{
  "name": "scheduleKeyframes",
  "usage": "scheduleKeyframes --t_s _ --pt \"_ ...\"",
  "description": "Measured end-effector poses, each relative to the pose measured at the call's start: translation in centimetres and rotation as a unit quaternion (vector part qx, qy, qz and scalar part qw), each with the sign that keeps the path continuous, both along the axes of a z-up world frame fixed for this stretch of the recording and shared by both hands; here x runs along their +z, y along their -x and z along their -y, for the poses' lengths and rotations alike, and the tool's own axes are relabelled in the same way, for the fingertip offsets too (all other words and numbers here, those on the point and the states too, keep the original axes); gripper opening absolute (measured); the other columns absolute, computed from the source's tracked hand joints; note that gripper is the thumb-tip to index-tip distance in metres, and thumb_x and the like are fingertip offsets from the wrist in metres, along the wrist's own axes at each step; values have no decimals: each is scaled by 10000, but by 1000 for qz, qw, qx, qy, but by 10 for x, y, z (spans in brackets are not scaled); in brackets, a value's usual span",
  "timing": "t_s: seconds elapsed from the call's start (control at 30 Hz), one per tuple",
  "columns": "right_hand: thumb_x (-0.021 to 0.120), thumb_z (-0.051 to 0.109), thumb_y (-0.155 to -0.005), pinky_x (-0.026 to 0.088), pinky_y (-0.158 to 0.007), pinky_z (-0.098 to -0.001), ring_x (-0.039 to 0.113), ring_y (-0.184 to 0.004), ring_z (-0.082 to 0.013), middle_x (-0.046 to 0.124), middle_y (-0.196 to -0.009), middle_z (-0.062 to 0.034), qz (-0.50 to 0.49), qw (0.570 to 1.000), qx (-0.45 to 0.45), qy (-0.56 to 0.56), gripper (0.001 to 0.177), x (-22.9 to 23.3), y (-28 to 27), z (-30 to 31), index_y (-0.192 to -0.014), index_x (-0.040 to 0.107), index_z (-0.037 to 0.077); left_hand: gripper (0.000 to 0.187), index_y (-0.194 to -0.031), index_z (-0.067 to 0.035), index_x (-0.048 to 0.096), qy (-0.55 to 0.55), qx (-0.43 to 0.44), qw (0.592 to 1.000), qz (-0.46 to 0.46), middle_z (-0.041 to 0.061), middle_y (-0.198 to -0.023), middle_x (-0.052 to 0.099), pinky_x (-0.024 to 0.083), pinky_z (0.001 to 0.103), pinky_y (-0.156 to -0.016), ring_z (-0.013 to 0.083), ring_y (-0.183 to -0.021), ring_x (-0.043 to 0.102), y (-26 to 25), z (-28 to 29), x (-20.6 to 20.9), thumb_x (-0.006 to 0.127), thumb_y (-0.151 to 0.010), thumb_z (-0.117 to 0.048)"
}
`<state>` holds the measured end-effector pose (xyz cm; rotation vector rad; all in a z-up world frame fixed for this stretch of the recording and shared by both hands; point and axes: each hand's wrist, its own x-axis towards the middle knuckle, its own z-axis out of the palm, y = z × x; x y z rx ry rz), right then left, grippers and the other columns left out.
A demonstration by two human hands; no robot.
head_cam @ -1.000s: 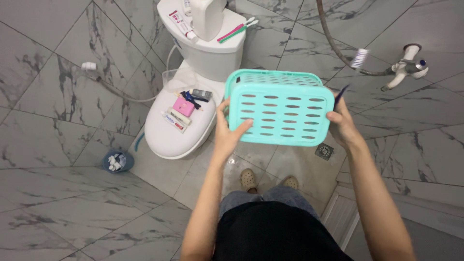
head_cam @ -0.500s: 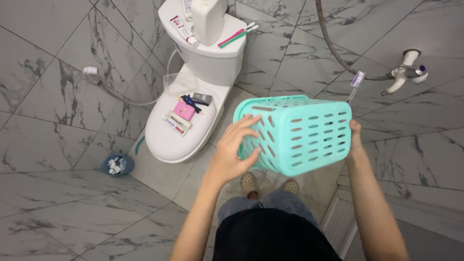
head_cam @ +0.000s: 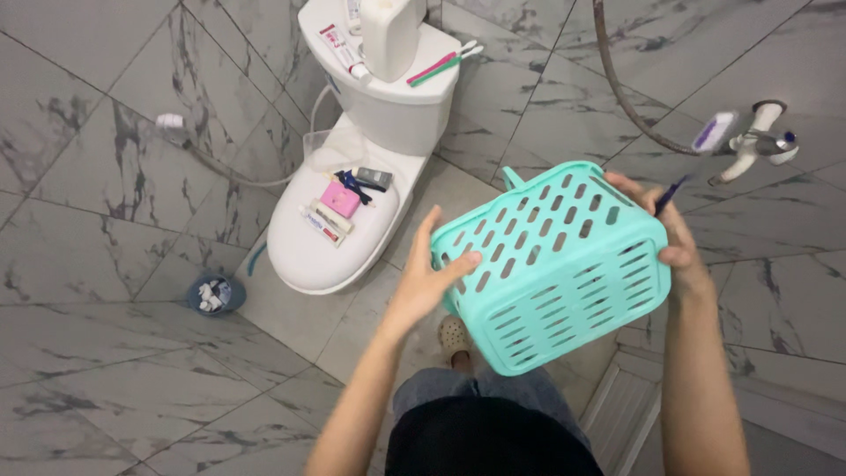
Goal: The person scrubs a light blue plastic basket with a toothbrush, then rinses it under a wall-mounted tap. After rinsing, the person places a pink sponge and a tube of toothpaste into the basket.
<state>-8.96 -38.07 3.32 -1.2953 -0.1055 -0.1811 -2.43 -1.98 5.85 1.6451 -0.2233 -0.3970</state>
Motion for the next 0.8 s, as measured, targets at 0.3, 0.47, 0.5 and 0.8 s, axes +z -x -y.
scheduleKeyframes --t_s 0.3,0.47,0.5,0.8 --pt "940 487 -652 572 -956 -610 556 -1330 -473 514 -1508 -230 -98 988 81 -83 649 11 -31 6 -1026 532 150 819 -1521 17 421 219 -204 913 -278 125 -1333 627 499 320 -1041 169 -1199 624 -12 -17 -13 738 -767 -20" --pt "947 519 -664 569 -1004 -504 572 -1325 -400 487 -1549 -238 -102 985 124 -66 697 14 -54 10 -1087 535 149 924 -1552 -3 386 299 -168 890 -300 138 -1349 609 531 289 -963 177 -1188 625 -9 -21 -13 543 -648 111" --pt "946 539 -656 588 -1011 -496 585 -1323 -395 487 -1539 -241 -102 985 125 -53 705 16 -58 9 -1076 534 151 954 -1556 -1 385 294 -149 896 -297 131 -1359 601 538 282 -932 172 -1181 624 -9 -20 -14 517 -619 117" --pt "531 262 -1228 540 -849 -315 649 -897 -215 579 -1145 -153 -14 891 -175 418 297 43 -57 1 -1169 640 -9 977 -1579 27 393 413 6 887 -207 188 -1401 584 524 278 -952 231 -1172 605 -16 -30 -66 433 -603 48"
